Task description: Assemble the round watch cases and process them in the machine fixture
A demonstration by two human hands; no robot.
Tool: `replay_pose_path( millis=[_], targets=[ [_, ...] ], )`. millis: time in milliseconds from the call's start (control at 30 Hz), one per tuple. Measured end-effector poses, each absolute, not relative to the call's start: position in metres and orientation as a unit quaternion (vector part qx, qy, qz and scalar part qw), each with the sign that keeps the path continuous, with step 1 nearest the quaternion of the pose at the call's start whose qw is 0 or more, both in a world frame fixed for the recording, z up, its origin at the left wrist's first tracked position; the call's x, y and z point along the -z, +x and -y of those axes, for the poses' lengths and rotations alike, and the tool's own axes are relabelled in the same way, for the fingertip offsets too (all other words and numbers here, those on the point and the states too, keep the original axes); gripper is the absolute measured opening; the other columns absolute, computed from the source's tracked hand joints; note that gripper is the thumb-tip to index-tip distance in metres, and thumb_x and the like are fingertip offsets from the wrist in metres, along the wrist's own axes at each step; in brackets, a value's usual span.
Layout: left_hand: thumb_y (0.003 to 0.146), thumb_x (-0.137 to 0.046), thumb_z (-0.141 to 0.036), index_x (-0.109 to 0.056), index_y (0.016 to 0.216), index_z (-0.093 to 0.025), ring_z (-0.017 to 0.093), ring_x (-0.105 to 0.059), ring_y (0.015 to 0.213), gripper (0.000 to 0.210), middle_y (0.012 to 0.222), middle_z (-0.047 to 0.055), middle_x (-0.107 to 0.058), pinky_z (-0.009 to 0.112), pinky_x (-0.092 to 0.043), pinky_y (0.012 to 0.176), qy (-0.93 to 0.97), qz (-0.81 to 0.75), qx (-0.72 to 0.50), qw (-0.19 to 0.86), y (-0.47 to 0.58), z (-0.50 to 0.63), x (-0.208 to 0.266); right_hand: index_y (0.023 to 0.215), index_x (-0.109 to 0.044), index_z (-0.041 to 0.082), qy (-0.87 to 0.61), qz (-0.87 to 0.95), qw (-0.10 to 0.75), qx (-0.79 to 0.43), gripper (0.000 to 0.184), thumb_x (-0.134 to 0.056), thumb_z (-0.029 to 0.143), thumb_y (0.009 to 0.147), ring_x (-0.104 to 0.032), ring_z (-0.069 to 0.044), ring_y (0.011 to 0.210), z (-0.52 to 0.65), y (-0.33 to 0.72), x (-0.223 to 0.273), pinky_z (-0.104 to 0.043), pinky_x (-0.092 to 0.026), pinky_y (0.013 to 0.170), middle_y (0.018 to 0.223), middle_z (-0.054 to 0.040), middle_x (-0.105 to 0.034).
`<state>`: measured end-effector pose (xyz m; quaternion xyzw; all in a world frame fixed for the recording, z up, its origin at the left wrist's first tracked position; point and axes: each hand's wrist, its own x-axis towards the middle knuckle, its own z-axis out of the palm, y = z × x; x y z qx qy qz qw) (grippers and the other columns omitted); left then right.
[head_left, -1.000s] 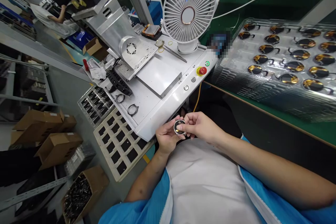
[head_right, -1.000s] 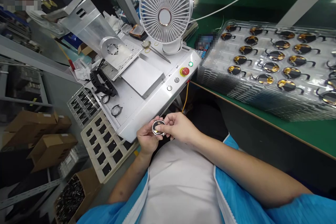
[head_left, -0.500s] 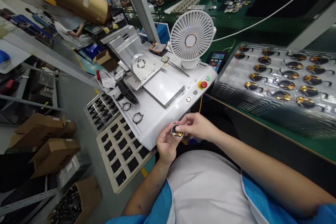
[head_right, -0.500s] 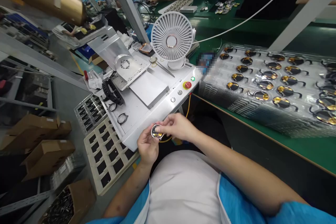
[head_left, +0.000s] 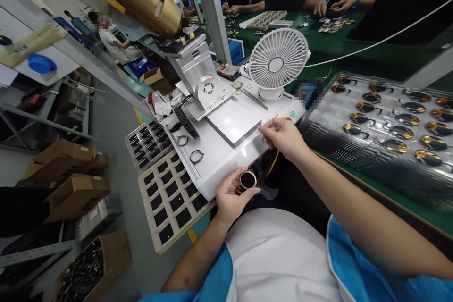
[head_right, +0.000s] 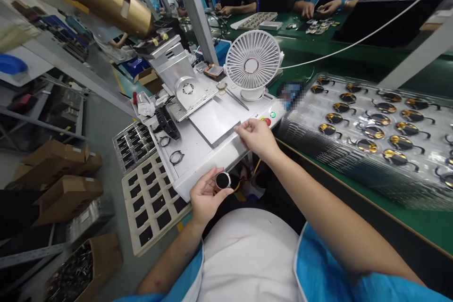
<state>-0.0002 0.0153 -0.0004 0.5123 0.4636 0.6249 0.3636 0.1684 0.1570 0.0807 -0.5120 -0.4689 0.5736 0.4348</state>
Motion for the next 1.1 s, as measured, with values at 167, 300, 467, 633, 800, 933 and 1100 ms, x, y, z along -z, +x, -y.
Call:
replay_pose_path(
  millis=[167, 300, 467, 633, 800, 933, 1100],
  targets=[
    [0.068, -0.094, -0.02, -0.067, 0.134, -0.018, 0.03, -0.078, 0.109, 0.071, 0.124, 0.016, -0.078, 0.039, -0.067, 0.095, 0.544, -0.483, -0.6, 0.331, 0.002, -0.018, -0.002, 0.073, -0.058, 0.019, -0.431, 0.533, 0.283, -0.67, 0.043, -0.086, 0.051, 0.073, -0.053, -0.011, 0.041, -0.092, 0.172, -0.068, -0.02, -0.041, 0.04, 0.053, 0.0, -0.063],
    [0.072, -0.091, -0.017, -0.068, 0.134, -0.019, 0.029, -0.079, 0.108, 0.066, 0.124, 0.015, -0.078, 0.037, -0.068, 0.093, 0.562, -0.483, -0.59, 0.32, 0.003, -0.02, -0.005, 0.075, -0.057, 0.02, -0.44, 0.548, 0.265, -0.661, 0.034, -0.077, 0.047, 0.082, -0.055, -0.011, 0.044, -0.07, 0.171, -0.058, -0.02, -0.043, 0.042, 0.057, 0.0001, -0.066],
    [0.073, -0.09, -0.016, -0.068, 0.133, -0.018, 0.029, -0.079, 0.108, 0.063, 0.123, 0.015, -0.078, 0.037, -0.068, 0.092, 0.569, -0.49, -0.584, 0.308, 0.005, -0.019, -0.006, 0.073, -0.056, 0.02, -0.449, 0.559, 0.26, -0.646, 0.032, -0.075, 0.045, 0.082, -0.054, -0.011, 0.043, -0.071, 0.172, -0.058, -0.02, -0.041, 0.042, 0.056, 0.0007, -0.065],
    [0.073, -0.089, -0.016, -0.069, 0.131, -0.018, 0.028, -0.079, 0.107, 0.061, 0.123, 0.014, -0.078, 0.036, -0.068, 0.092, 0.575, -0.499, -0.579, 0.293, 0.004, -0.017, -0.005, 0.072, -0.057, 0.02, -0.462, 0.574, 0.253, -0.627, 0.032, -0.074, 0.045, 0.08, -0.051, -0.011, 0.043, -0.074, 0.173, -0.055, -0.021, -0.037, 0.041, 0.057, -0.0003, -0.066],
    [0.072, -0.092, -0.019, -0.069, 0.13, -0.02, 0.028, -0.079, 0.105, 0.062, 0.122, 0.014, -0.079, 0.038, -0.068, 0.093, 0.587, -0.49, -0.58, 0.282, 0.008, -0.016, -0.003, 0.078, -0.058, 0.019, -0.469, 0.533, 0.3, -0.637, 0.04, -0.083, 0.049, 0.071, -0.051, -0.011, 0.051, -0.07, 0.169, -0.05, -0.021, -0.038, 0.046, 0.06, 0.0022, -0.061],
    [0.073, -0.092, -0.024, -0.064, 0.139, -0.023, 0.028, -0.077, 0.109, 0.072, 0.131, 0.015, -0.074, 0.044, -0.066, 0.099, 0.635, -0.467, -0.545, 0.285, 0.008, -0.016, 0.002, 0.077, -0.059, 0.02, -0.446, 0.495, 0.32, -0.674, 0.051, -0.085, 0.063, 0.068, -0.051, -0.012, 0.05, -0.066, 0.197, -0.055, -0.024, -0.041, 0.046, 0.059, 0.0013, -0.06],
    [0.083, -0.083, -0.024, -0.067, 0.133, -0.022, 0.026, -0.074, 0.111, 0.052, 0.129, 0.013, -0.071, 0.043, -0.065, 0.099, 0.635, -0.471, -0.531, 0.304, -0.004, -0.019, 0.01, 0.079, -0.066, 0.023, -0.688, 0.424, 0.496, -0.318, 0.055, -0.084, 0.073, 0.068, -0.055, -0.017, 0.056, -0.051, 0.324, -0.074, -0.034, -0.045, 0.053, 0.07, -0.0089, -0.065]
  ],
)
